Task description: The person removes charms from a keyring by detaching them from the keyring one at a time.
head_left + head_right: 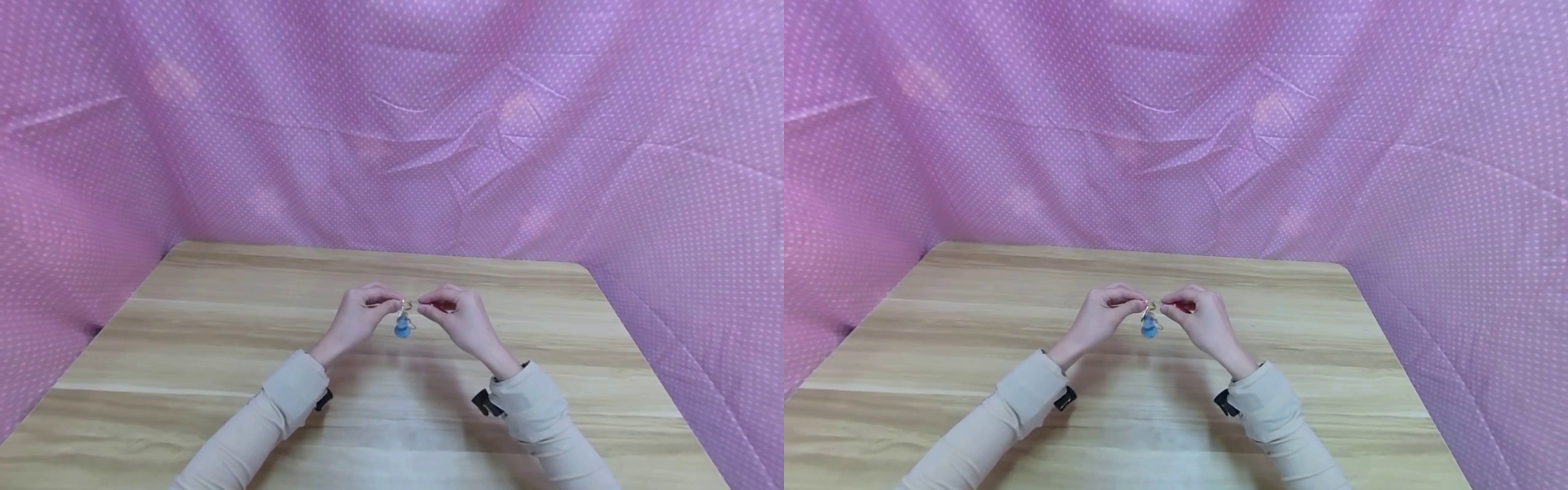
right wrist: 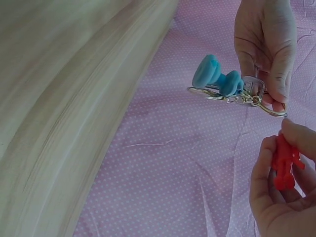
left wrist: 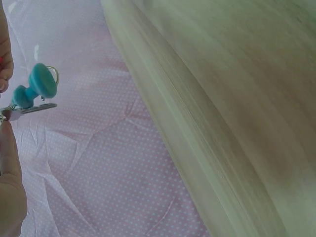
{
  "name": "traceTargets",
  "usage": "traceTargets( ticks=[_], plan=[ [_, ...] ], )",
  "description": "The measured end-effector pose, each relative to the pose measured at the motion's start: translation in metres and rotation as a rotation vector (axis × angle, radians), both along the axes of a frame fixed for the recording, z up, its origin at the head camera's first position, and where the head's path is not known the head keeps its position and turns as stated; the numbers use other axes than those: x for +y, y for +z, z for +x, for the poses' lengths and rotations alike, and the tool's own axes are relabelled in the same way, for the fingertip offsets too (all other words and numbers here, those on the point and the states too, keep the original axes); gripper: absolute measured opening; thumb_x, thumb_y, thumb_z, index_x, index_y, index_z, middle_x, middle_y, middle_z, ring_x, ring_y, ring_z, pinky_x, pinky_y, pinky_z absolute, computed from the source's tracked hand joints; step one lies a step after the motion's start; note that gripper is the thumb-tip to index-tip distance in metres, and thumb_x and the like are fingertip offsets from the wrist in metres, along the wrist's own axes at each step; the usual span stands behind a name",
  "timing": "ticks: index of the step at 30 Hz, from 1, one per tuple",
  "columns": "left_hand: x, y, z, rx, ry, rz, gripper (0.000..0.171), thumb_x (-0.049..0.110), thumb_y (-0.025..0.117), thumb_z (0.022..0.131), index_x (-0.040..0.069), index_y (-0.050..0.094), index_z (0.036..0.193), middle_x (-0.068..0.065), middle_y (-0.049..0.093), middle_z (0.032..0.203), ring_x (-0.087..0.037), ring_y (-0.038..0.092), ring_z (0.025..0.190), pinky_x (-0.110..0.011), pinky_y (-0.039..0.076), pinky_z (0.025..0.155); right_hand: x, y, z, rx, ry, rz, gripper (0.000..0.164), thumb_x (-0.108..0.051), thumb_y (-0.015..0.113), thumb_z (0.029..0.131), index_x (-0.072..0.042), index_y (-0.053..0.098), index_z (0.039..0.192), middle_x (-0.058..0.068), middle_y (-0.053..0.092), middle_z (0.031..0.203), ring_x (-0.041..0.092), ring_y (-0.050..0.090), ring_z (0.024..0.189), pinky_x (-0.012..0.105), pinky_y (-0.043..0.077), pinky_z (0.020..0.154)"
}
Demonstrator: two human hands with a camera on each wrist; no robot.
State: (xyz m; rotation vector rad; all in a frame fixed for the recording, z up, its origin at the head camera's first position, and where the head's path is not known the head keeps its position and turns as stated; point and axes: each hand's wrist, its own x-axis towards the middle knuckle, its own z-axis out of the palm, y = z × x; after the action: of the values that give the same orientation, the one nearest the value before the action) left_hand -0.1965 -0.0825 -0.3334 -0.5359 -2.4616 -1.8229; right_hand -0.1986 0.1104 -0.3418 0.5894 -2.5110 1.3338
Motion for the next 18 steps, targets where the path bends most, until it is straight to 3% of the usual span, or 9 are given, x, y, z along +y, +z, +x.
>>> traceTargets(
  ticks=[18],
  plan=[
    [-0.0003, -0.0076, -0.0058, -0.03, 0.014, 0.096, 0.016, 0.009, 0.065, 0.083, -0.003, 0.069, 0.094, -0.013, 0.065, 0.093, -0.015, 0.063, 0.085, -0.027, 0.053, 0.084, 0.0, -0.0032, -0.0033, -0.023, 0.003, -0.03, 0.01, -0.01, 0.07, 0.08, -0.004, 0.071, 0.088, 0.004, 0.068, 0.084, 0.011, 0.061, 0.073, 0.019, 0.053, 0.063]
  ],
)
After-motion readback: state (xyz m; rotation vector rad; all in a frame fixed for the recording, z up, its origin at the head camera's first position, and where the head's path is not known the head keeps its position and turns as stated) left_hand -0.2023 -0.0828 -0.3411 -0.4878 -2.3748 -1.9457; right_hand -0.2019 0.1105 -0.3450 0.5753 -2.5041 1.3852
